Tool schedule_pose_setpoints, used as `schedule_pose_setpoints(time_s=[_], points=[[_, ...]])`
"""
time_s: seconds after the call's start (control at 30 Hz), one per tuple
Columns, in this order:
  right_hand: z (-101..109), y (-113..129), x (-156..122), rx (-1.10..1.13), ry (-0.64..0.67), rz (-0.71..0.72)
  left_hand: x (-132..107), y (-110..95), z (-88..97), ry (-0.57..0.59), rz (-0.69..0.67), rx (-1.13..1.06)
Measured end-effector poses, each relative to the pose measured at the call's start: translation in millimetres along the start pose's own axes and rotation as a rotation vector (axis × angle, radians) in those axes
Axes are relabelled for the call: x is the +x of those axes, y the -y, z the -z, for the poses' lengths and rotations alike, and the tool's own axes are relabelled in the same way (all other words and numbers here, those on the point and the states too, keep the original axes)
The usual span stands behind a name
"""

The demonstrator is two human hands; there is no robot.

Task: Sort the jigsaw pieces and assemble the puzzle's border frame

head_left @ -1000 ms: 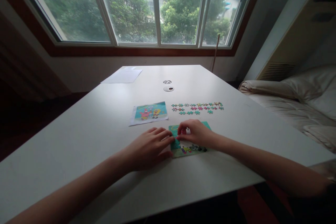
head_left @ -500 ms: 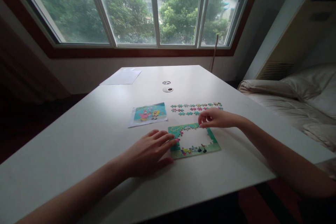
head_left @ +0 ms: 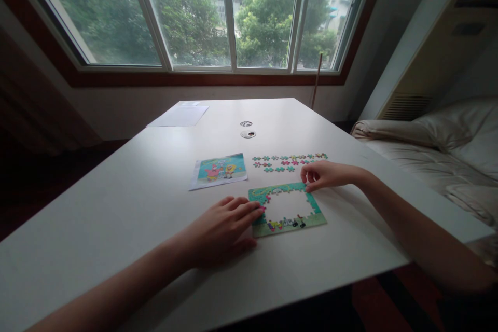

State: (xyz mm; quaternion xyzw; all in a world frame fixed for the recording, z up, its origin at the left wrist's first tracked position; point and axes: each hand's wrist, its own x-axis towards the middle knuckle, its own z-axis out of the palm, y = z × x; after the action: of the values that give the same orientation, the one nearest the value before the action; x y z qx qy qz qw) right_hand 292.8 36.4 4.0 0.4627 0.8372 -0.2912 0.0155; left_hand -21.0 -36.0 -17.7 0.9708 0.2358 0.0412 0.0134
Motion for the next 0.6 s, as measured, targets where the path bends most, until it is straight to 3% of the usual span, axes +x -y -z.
schedule_pose_setpoints(time_s=[0.47,0.6], points=[[2,-5,1,0.029,0.014,0.015,1,-4,5.9,0.032,-0.049,-0.011],[9,-16,-3,-0.023,-0.082,0.024,1,-3,7.0,0.024,-0.051,0.000]])
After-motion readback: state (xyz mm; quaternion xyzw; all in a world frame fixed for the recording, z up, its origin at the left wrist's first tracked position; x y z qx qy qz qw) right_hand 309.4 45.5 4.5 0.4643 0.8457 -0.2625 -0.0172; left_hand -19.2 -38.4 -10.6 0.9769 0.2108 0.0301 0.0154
